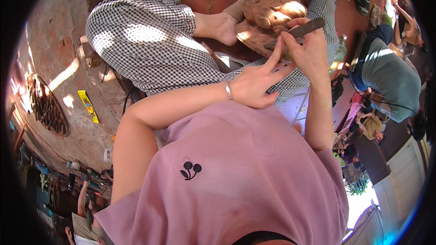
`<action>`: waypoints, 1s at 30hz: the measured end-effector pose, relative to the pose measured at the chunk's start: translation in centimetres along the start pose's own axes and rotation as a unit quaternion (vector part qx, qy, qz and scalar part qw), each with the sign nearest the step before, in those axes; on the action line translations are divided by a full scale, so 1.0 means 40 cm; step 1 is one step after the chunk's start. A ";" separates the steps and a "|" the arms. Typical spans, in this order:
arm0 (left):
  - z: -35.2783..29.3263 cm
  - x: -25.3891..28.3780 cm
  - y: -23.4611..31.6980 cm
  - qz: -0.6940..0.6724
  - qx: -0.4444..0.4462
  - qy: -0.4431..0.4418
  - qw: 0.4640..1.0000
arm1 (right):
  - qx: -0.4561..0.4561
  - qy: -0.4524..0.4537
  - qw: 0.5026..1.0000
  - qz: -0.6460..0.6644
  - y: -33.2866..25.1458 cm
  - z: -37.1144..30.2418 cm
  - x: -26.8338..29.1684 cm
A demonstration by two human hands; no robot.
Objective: The person carves a piece of wood using a chisel and mallet while sitting on the floor. They repeatedly strike the chisel to shape the wood and occasionally adjust their grip or the wood's position.
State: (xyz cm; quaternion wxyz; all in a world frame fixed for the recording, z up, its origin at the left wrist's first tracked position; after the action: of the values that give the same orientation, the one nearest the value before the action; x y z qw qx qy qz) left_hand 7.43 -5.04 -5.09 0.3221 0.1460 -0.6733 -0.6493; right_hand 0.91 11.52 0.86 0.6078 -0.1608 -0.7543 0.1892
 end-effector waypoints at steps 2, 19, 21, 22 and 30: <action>0.023 -0.003 0.004 -0.013 0.012 -0.016 1.000 | -0.024 -0.012 1.000 0.006 0.010 0.003 0.006; 0.021 -0.021 0.000 0.037 -0.006 -0.002 0.999 | -0.043 -0.006 0.987 0.154 0.054 -0.032 0.010; 0.025 -0.038 -0.013 0.051 -0.002 -0.005 0.999 | -0.113 -0.003 0.972 0.206 0.054 -0.031 0.011; 0.041 -0.048 -0.019 0.059 0.001 -0.008 0.998 | -0.060 0.012 0.980 0.188 0.057 -0.033 0.010; 0.001 -0.016 -0.046 0.034 -0.054 0.133 0.989 | -0.026 0.148 0.941 0.302 0.148 -0.111 0.021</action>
State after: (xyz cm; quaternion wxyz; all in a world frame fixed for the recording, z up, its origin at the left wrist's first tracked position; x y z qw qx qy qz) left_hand 7.47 -4.82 -7.02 0.4380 0.1900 -0.5928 -0.6486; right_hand 5.15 17.52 -0.43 0.6225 -0.4231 -0.5761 0.3187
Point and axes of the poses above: each hand's wrist, its own z-axis towards the middle knuckle, its own x-axis out of the back of the hand, y = z × x, the point moved 1 cm from there along z, towards the middle knuckle, and after that the axes turned 8 degrees about z, right-handed, at the moved point
